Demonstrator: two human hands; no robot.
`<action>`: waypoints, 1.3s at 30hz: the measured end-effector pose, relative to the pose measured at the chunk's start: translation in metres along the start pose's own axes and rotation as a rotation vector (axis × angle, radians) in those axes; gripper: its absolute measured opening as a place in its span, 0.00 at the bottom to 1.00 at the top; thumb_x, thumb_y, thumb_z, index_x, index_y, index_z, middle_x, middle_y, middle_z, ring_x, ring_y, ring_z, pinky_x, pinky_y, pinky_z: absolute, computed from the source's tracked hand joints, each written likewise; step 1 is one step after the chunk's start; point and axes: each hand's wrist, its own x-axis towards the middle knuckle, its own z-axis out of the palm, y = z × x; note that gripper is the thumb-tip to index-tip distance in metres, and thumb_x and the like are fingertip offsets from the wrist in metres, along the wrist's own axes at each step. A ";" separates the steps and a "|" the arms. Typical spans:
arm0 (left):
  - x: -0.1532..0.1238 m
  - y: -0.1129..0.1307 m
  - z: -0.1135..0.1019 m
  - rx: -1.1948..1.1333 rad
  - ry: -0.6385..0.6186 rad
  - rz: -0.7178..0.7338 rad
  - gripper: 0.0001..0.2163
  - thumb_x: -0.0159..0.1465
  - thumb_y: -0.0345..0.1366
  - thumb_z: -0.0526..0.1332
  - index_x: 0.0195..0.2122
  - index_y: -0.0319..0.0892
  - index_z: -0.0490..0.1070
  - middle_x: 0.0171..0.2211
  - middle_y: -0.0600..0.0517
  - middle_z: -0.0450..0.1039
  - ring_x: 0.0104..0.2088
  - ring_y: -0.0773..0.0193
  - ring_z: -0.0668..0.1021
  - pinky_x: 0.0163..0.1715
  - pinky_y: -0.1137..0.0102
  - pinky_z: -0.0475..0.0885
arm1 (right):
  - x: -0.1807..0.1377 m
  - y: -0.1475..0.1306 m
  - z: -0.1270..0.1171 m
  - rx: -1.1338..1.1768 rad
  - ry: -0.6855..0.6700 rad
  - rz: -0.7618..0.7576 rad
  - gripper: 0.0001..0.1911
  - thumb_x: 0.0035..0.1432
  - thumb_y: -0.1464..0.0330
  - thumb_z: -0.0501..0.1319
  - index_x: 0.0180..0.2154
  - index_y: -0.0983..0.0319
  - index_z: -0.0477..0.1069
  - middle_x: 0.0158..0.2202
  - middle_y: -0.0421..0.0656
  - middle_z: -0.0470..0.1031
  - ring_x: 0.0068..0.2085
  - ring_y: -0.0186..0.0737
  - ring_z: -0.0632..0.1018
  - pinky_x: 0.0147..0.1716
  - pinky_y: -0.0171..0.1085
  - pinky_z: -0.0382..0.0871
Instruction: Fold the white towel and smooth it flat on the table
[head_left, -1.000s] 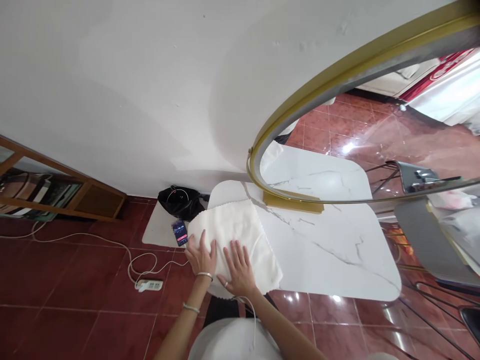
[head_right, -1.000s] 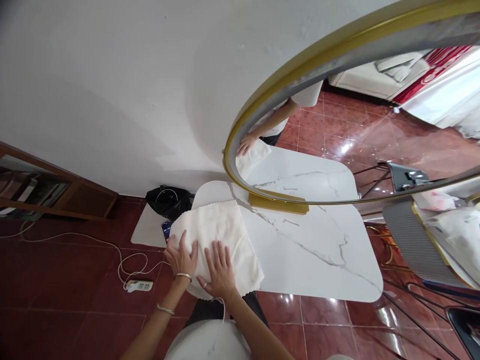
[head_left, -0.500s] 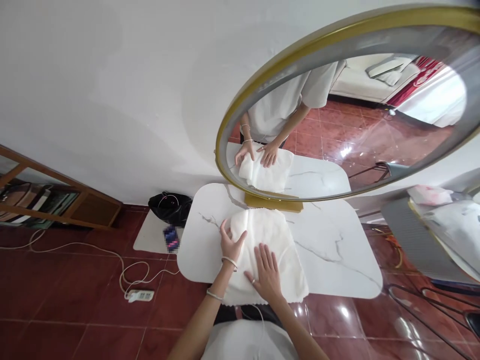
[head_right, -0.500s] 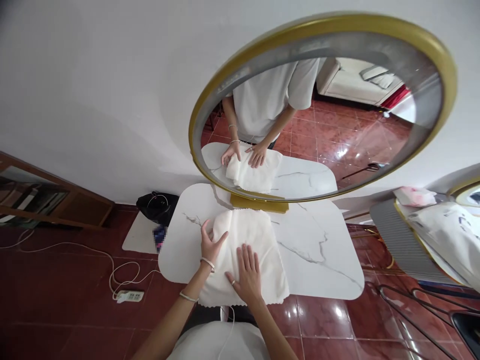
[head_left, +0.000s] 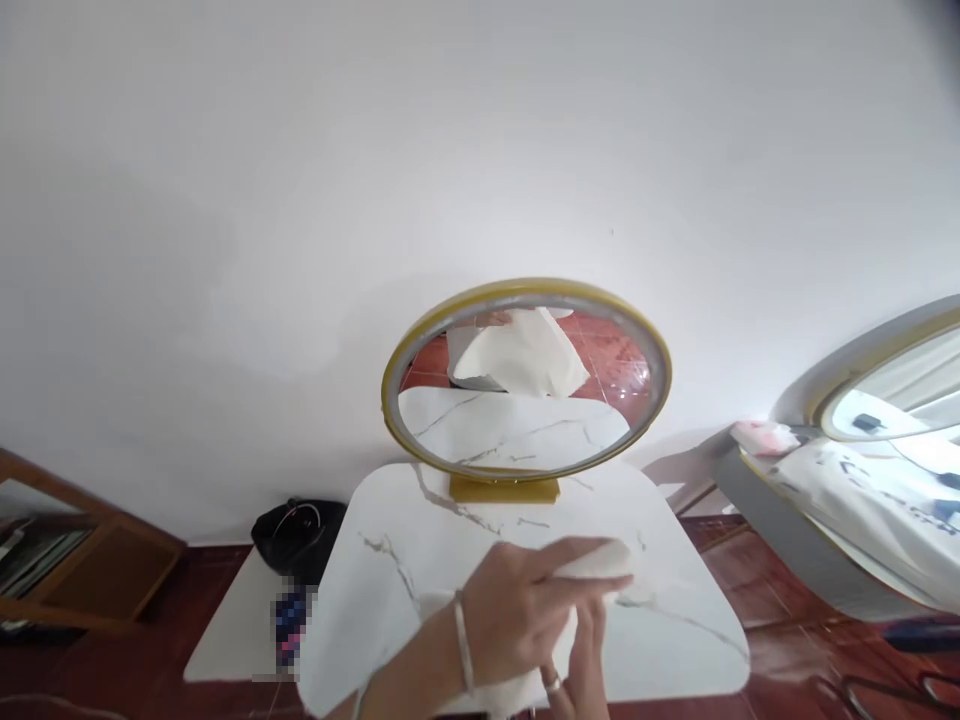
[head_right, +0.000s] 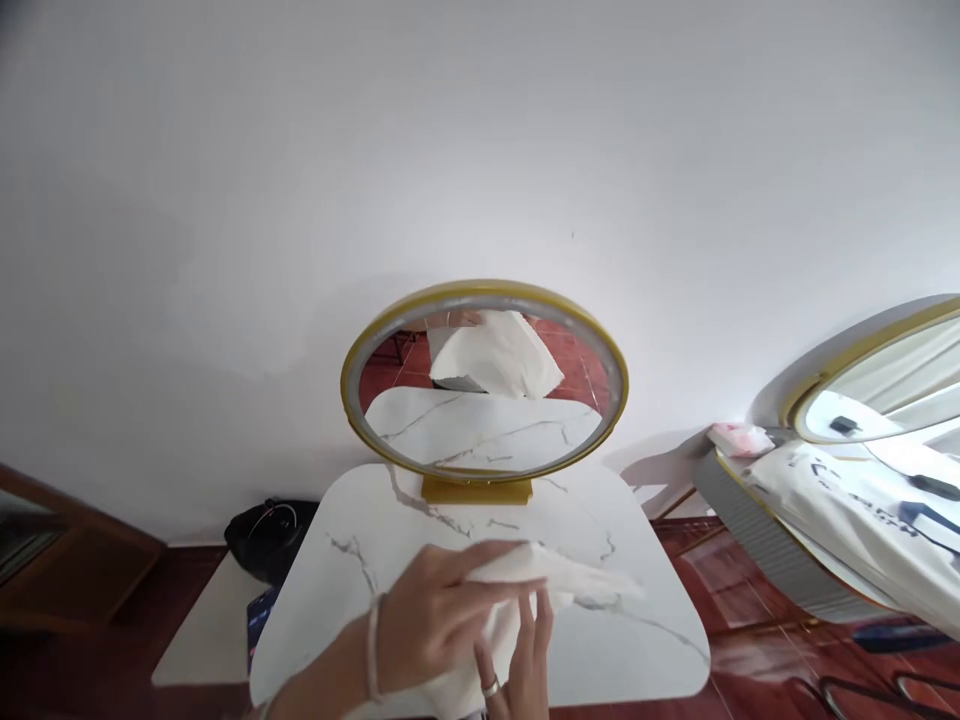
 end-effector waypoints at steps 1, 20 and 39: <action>0.011 0.000 -0.020 0.044 0.073 0.028 0.24 0.65 0.24 0.51 0.59 0.51 0.65 0.59 0.53 0.68 0.46 0.69 0.79 0.43 0.76 0.75 | 0.032 -0.008 -0.007 -0.005 0.079 -0.044 0.39 0.62 0.62 0.52 0.69 0.59 0.37 0.68 0.56 0.44 0.65 0.64 0.58 0.51 0.59 0.68; 0.118 -0.130 -0.126 0.935 0.458 -0.106 0.21 0.71 0.41 0.49 0.64 0.46 0.60 0.62 0.42 0.62 0.62 0.50 0.65 0.58 0.53 0.63 | 0.384 -0.134 -0.034 -0.348 0.557 -0.691 0.21 0.66 0.61 0.52 0.58 0.58 0.64 0.57 0.48 0.67 0.59 0.49 0.63 0.62 0.53 0.48; 0.268 -0.087 -0.102 0.658 0.173 -0.406 0.12 0.66 0.35 0.54 0.36 0.42 0.78 0.44 0.45 0.78 0.46 0.56 0.77 0.45 0.63 0.71 | 0.369 -0.031 -0.081 -0.124 0.620 -0.399 0.23 0.67 0.62 0.48 0.60 0.62 0.59 0.59 0.54 0.64 0.61 0.52 0.64 0.58 0.56 0.57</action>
